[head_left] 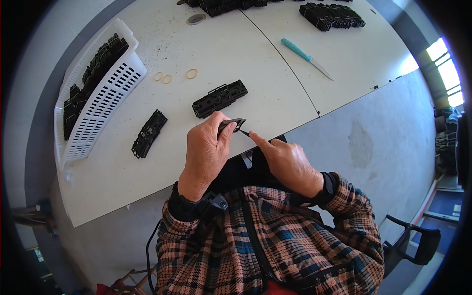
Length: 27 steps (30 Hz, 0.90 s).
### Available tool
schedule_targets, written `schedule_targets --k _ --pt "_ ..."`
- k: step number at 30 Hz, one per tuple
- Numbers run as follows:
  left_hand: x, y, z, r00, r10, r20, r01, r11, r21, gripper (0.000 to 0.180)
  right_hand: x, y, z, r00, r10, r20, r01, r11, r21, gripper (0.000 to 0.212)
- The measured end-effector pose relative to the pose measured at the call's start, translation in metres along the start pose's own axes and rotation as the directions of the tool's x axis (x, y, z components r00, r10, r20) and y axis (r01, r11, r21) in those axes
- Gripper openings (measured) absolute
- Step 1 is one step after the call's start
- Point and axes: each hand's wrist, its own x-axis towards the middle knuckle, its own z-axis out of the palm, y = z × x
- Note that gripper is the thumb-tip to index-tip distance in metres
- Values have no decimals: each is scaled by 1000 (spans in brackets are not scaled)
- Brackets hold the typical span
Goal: Manually inspecting and assembling small plastic components at a workstation.
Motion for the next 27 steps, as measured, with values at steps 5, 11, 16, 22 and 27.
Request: schedule_targets --k 5,11,16,22,27 --pt "-2 -2 -1 999 -50 -11 51 998 33 15 -1 -5 -4 1000 20 5 -19 1000 -14 61" --pt "-2 -1 0 1000 -30 5 30 999 15 15 -2 -6 -4 1000 3 13 -3 998 -55 60" --pt "-7 -7 -2 996 -16 -83 21 998 63 15 -5 -2 -5 999 33 -7 -33 999 -20 55" --pt "-9 -23 -12 982 -110 -154 89 987 -137 18 -8 7 -11 995 75 -72 -66 990 128 49" --pt "-12 -20 -14 978 -141 -155 105 970 -219 20 -6 6 -12 992 42 -120 -19 982 188 48"
